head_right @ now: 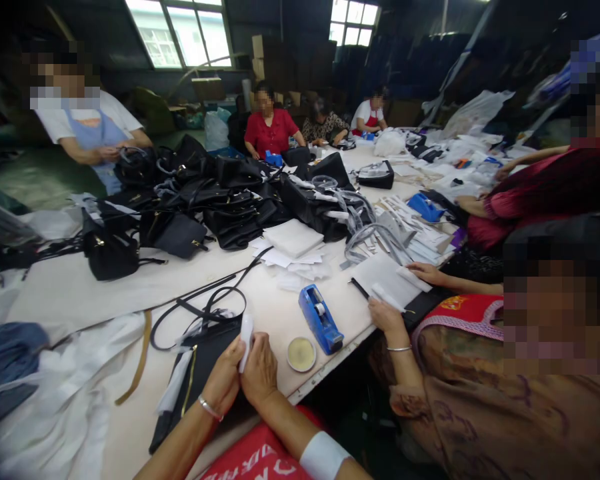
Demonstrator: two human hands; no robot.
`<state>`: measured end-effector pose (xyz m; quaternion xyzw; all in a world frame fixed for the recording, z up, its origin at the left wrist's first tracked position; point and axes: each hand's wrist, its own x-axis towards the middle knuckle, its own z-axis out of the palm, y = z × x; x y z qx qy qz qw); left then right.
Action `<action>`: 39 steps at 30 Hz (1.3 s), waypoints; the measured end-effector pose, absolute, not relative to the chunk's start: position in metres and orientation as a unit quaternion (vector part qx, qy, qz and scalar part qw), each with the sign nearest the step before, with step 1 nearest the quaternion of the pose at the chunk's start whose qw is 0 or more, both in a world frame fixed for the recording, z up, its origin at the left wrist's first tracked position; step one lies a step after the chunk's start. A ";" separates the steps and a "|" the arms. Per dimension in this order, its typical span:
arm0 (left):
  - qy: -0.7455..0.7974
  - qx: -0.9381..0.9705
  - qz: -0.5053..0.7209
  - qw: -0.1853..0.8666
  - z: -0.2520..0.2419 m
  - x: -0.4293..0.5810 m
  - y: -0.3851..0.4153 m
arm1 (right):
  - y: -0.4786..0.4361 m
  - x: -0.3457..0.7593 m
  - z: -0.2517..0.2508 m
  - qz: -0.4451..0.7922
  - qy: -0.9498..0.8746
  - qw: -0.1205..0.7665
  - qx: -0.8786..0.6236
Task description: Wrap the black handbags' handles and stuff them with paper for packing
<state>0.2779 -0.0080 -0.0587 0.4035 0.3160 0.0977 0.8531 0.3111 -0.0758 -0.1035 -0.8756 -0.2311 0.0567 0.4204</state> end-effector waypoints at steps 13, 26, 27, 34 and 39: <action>0.403 0.390 0.072 0.825 -0.085 0.285 -0.010 | -0.112 0.306 -0.107 0.052 -0.409 0.302 -0.860; 0.396 0.471 0.057 0.786 -0.081 0.283 -0.011 | -0.275 0.469 -0.122 0.127 -0.112 0.257 -0.951; 0.394 0.476 0.056 0.784 -0.081 0.283 -0.011 | -0.276 0.474 -0.127 0.150 -0.111 0.262 -0.947; 0.395 0.473 0.058 0.785 -0.081 0.280 -0.011 | -0.268 0.478 -0.145 0.205 -0.120 0.306 -0.922; 0.402 0.481 0.066 0.776 -0.079 0.280 -0.011 | -0.273 0.471 -0.133 0.184 -0.112 0.306 -0.927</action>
